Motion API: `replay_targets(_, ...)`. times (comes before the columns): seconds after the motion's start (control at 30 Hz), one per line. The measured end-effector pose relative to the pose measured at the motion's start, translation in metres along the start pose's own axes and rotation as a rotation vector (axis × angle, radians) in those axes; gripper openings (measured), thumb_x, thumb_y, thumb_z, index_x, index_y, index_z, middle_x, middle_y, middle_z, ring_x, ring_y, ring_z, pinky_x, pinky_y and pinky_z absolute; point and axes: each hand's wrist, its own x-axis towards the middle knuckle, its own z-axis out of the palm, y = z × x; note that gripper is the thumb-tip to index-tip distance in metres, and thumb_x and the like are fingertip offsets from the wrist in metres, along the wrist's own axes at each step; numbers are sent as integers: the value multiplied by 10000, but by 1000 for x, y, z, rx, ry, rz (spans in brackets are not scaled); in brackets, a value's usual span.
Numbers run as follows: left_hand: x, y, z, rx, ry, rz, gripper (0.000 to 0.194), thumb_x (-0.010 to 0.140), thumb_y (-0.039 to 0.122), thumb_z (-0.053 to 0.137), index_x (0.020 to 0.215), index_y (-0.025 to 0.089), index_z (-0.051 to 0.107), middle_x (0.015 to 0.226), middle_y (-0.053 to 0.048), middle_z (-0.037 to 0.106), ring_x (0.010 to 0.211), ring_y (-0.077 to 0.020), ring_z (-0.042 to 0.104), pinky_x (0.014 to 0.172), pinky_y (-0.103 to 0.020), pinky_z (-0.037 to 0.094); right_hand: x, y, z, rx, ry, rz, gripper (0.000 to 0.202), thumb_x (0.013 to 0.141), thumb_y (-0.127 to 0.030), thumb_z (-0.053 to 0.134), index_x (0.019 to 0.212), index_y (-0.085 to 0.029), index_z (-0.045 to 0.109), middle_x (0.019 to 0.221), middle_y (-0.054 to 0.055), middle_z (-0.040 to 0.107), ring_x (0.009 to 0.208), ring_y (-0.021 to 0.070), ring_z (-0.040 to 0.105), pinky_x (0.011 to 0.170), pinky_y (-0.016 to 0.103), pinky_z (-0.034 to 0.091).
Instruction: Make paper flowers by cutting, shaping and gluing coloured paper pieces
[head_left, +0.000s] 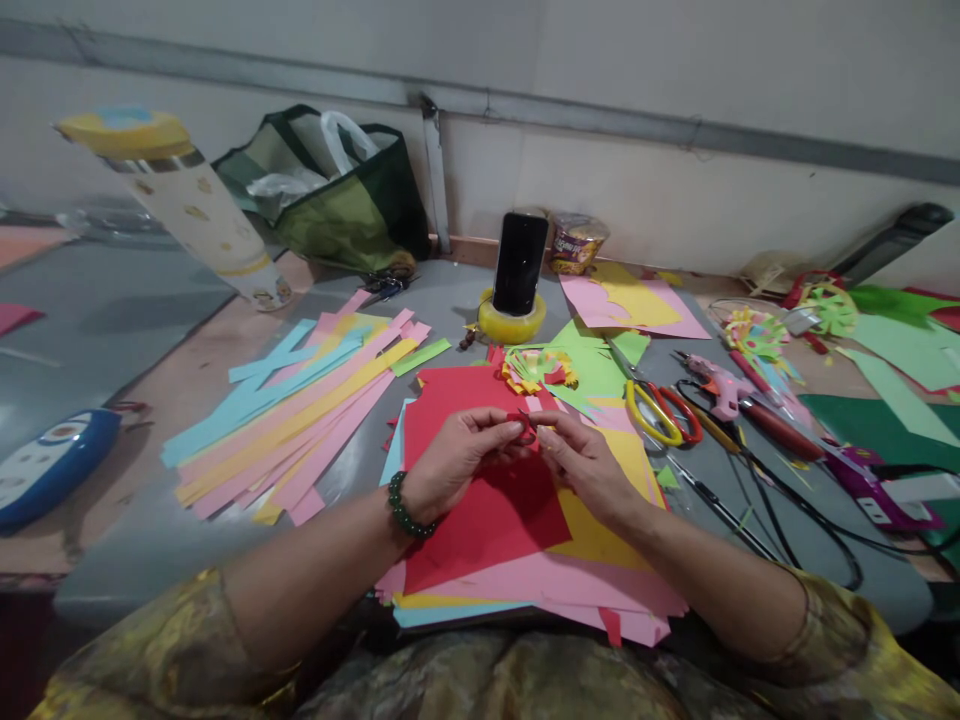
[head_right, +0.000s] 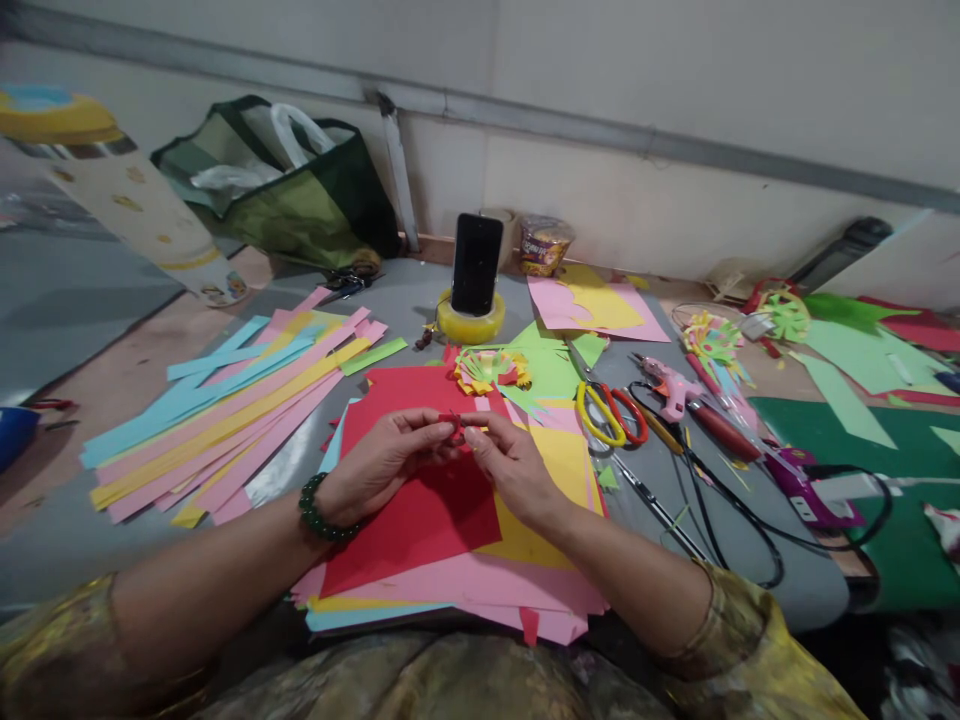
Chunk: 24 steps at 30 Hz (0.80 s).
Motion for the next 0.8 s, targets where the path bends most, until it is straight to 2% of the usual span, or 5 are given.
replay_targets(0.33,-2,3,0,-9,-12,-20,412,510,378,955,699,152,667,648,-7,698,611,-124,662,613,-221,500,0,0,-1,-43,-1,-24,547,777,-719,651,957,-204,608,516,-108,328,459,80,256,423,232,173)
replay_targets(0.63,-2,4,-2,13,-59,-44,423,570,366,935,758,161,616,695,-21,729,633,-144,710,594,-211,510,-1,0,-2,6,-6,13,570,737,-715,708,985,-211,615,484,-130,321,414,67,223,408,237,169)
replay_targets(0.8,-2,5,-2,4,-49,-7,412,560,346,943,742,157,624,639,9,694,590,-114,676,599,-200,509,-1,4,-5,-23,-6,-7,580,767,-710,685,1018,-189,637,488,-118,326,429,77,262,409,232,168)
